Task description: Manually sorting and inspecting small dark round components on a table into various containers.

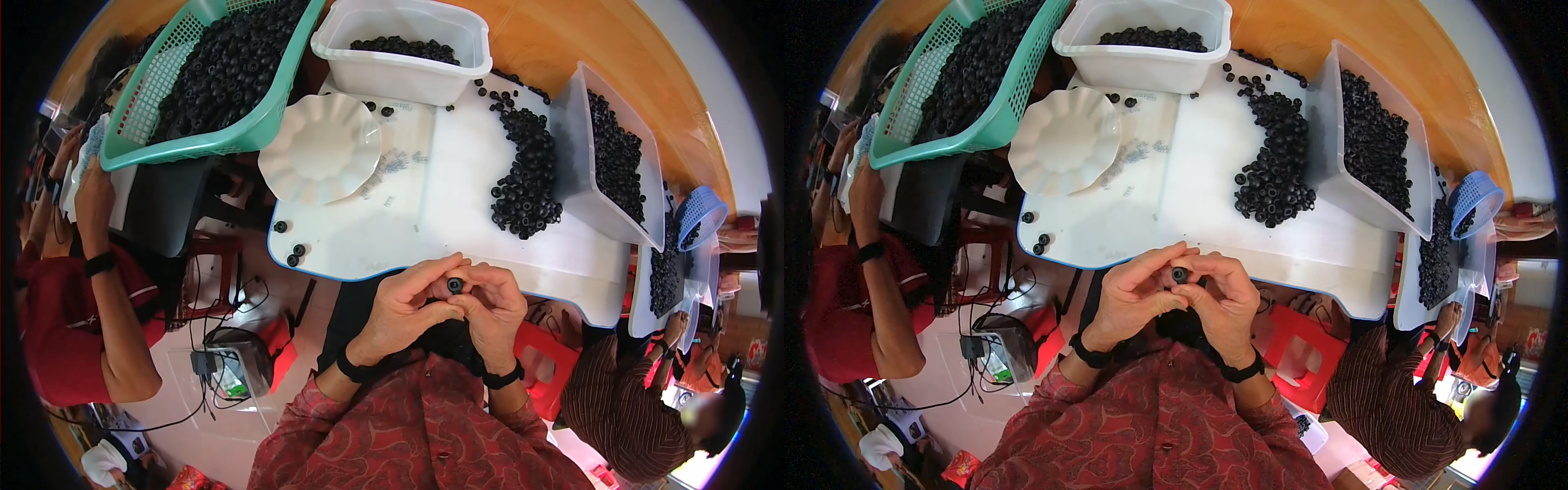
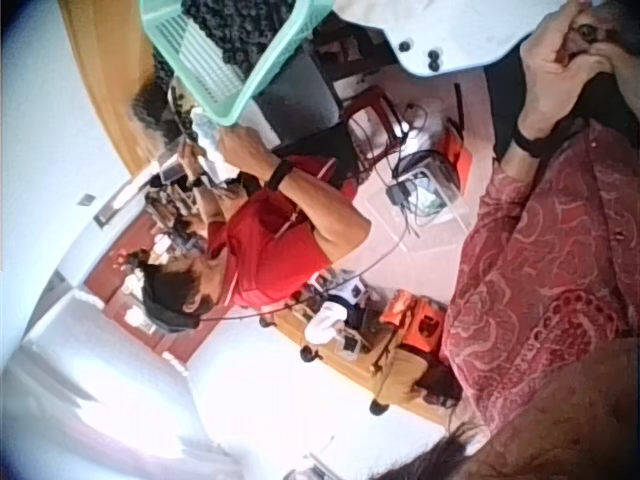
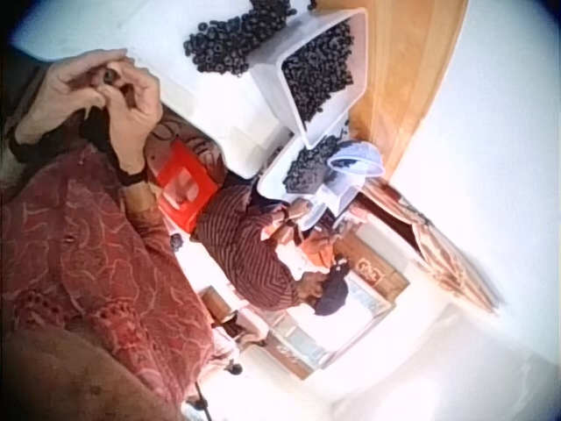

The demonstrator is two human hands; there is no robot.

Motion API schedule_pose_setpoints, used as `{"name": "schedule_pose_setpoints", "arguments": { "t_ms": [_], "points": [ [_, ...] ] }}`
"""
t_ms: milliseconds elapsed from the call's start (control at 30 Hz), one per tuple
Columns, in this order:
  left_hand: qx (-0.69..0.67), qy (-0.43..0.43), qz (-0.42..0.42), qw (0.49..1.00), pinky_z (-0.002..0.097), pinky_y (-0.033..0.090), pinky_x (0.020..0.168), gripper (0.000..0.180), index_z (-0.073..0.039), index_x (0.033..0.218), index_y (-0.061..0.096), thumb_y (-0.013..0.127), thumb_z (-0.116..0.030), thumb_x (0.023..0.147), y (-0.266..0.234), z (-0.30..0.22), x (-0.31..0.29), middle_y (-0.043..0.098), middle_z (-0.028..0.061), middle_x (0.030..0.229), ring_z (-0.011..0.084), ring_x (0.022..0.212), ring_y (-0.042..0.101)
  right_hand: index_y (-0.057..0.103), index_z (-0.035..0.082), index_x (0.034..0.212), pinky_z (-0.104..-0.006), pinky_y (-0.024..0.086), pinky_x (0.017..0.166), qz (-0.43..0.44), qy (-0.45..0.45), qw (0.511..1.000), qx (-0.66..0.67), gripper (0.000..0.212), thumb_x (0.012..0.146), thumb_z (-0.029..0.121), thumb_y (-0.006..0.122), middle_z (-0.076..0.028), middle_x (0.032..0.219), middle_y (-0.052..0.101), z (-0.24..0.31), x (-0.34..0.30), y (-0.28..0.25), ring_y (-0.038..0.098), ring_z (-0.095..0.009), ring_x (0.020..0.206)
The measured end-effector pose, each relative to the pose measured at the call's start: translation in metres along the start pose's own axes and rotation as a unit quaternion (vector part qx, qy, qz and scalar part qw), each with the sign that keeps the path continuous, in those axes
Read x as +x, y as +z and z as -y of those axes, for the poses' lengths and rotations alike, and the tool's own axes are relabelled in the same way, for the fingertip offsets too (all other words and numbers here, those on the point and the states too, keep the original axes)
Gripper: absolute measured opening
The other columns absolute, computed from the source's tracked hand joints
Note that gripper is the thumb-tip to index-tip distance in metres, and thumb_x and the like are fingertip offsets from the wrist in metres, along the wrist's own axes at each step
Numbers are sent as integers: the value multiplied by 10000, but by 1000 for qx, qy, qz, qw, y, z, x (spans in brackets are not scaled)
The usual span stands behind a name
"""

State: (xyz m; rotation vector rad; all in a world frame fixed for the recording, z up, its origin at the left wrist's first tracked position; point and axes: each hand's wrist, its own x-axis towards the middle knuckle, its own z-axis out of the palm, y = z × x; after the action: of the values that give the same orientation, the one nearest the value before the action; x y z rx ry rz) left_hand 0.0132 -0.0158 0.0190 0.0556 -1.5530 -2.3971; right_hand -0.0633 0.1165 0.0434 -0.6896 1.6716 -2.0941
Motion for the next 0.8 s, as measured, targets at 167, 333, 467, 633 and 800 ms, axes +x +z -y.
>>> {"name": "schedule_pose_setpoints", "arguments": {
  "t_ms": [167, 333, 467, 633, 800],
  "points": [
    [-50, 12, -22, 998, 236, 528, 798, 583, 21, 1377, 496, 691, 93, 833, 7, -6, 2, 609, 94, 1184, 89, 881, 576, 574, -25, 1101, -268, 510, 795, 2, -31, 999, -17, 302, 831, -97, 688, -145, 1097, 669, -1, 1, -2, 605, -135, 862],
    [-121, -50, -65, 989, 236, 542, 763, 442, 34, 1332, 531, 643, 34, 904, 4, -5, -5, 629, 75, 1075, 102, 874, 607, 623, -5, 1113, -256, 514, 776, 6, -41, 996, -76, 312, 820, -71, 708, -100, 1028, 664, 0, -3, -4, 621, -127, 863],
    [-95, -101, -100, 985, 231, 541, 694, 334, 34, 1249, 594, 632, 5, 919, 4, -8, -2, 658, 51, 962, 100, 813, 625, 650, 37, 1156, -242, 521, 727, 41, -71, 972, -220, 365, 810, -63, 713, -84, 996, 657, 7, -4, -2, 639, -121, 793],
    [-113, -129, -106, 980, 218, 534, 652, 277, 24, 1199, 622, 634, -59, 935, 8, -3, -3, 672, 47, 906, 91, 761, 625, 692, 34, 1034, -247, 525, 732, -24, -95, 977, -192, 243, 808, -47, 722, -87, 998, 660, 7, -7, -2, 652, -139, 815],
    [-112, -188, -108, 970, 211, 538, 626, 199, 20, 1084, 641, 630, -131, 955, 12, -8, -1, 662, 44, 870, 82, 724, 623, 697, 12, 931, -260, 531, 729, -44, -119, 963, -240, 127, 813, -24, 726, -95, 986, 664, 2, -9, -6, 664, -164, 826]
  ]
}}
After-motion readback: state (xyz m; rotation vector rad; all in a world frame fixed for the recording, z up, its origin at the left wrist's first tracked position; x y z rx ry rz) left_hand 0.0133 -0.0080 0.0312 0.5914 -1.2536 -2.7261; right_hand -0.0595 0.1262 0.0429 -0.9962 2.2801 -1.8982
